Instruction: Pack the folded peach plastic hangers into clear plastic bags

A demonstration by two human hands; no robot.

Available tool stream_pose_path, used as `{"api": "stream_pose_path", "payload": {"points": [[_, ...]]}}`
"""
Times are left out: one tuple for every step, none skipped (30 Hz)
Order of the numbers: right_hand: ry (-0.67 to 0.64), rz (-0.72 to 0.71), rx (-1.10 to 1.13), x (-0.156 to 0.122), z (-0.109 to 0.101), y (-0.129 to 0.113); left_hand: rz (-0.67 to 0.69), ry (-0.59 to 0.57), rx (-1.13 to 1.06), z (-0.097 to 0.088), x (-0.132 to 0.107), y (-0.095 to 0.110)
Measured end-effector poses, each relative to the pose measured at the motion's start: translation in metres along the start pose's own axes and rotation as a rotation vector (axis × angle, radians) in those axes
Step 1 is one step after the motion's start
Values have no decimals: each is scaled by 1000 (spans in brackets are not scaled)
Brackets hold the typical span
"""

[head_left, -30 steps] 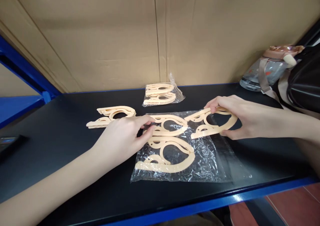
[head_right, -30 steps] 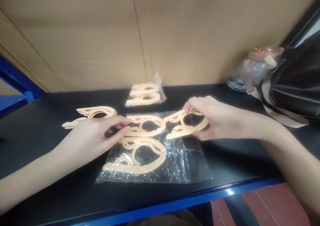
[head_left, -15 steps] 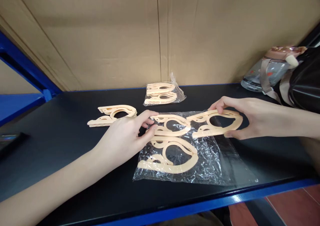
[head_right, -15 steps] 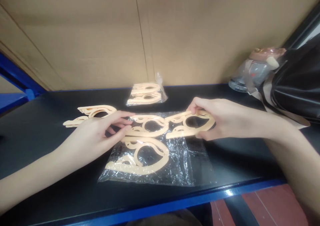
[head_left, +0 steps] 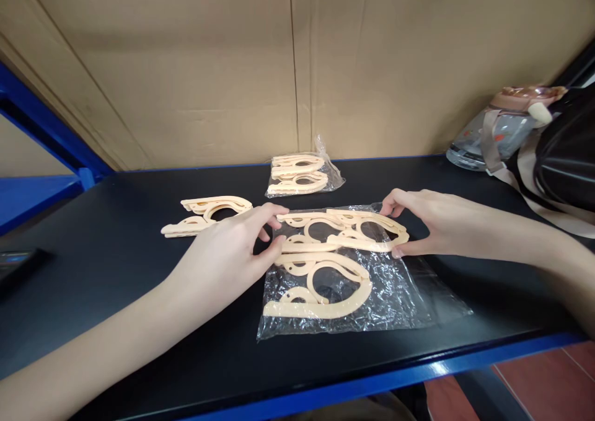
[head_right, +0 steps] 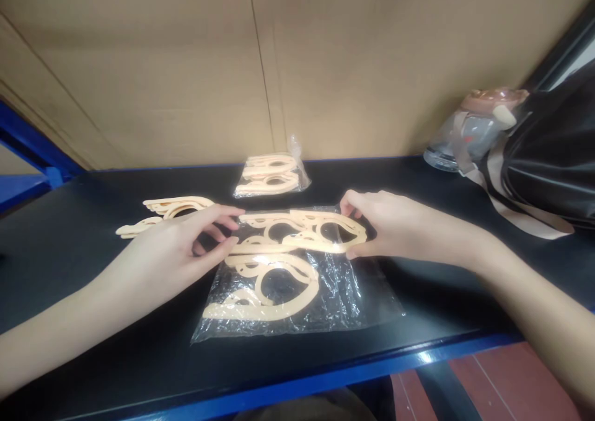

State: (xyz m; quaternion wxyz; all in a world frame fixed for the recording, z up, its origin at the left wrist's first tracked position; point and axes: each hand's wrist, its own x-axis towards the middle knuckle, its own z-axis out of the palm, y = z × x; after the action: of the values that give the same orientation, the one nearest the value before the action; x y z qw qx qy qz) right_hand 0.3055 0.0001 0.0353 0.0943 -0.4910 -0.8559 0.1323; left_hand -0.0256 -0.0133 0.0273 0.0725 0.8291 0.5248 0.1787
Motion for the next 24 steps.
{"api": "stream_pose_path", "payload": {"points": [[-31,16,-18,-1,-1,2,-11,-3,58,0,-1,-1],[-59,28,-31,-1,-2,3,-24,-7,106,0,-2,-2],[-78,33,-33,-1,-2,4,-36,-12,138,0,-3,-3],[-80,28,-19,0,-1,5,-45,-20,152,0,-3,-4],[-74,17,5,1,1,5,-52,-29,151,1,-4,-5],[-66,6,33,2,3,6,-59,-38,141,1,-4,-5],[-54,-4,65,4,5,6,-64,-45,127,1,-4,-5],[-43,-11,97,5,8,7,-69,-50,115,2,-4,-5],[-33,-15,129,7,10,7,-75,-55,105,2,-4,-4],[-26,-17,159,8,12,7,-81,-59,98,2,-4,-4],[-22,-17,191,9,14,7,-85,-62,92,3,-4,-3],[-17,-17,226,10,15,6,-88,-64,87,3,-4,-3],[-11,-19,261,11,17,5,-91,-64,83,3,-4,-3],[-5,-21,296,12,18,4,-92,-64,78,4,-4,-3],[4,-24,331,12,20,2,-90,-63,71,4,-4,-3],[17,-28,365,14,22,0,-88,-62,64,5,-4,-3],[35,-32,396,15,25,-2,-86,-61,54,5,-3,-4],[57,-37,424,16,27,-4,-85,-63,42,6,-3,-4],[85,-39,449,17,30,-6,-85,-66,29,6,-3,-5],[114,-42,471,18,32,-9,-85,-71,16,7,-3,-5],[141,-46,487,19,34,-11,-85,-74,4,7,-2,-5],[165,-50,494,20,36,-13,-84,-77,-9,7,-2,-5],[183,-53,492,20,37,-14,-82,-81,-24,7,-1,-5],[196,-54,484,21,38,-15,-80,-86,-40,6,-1,-4]]}}
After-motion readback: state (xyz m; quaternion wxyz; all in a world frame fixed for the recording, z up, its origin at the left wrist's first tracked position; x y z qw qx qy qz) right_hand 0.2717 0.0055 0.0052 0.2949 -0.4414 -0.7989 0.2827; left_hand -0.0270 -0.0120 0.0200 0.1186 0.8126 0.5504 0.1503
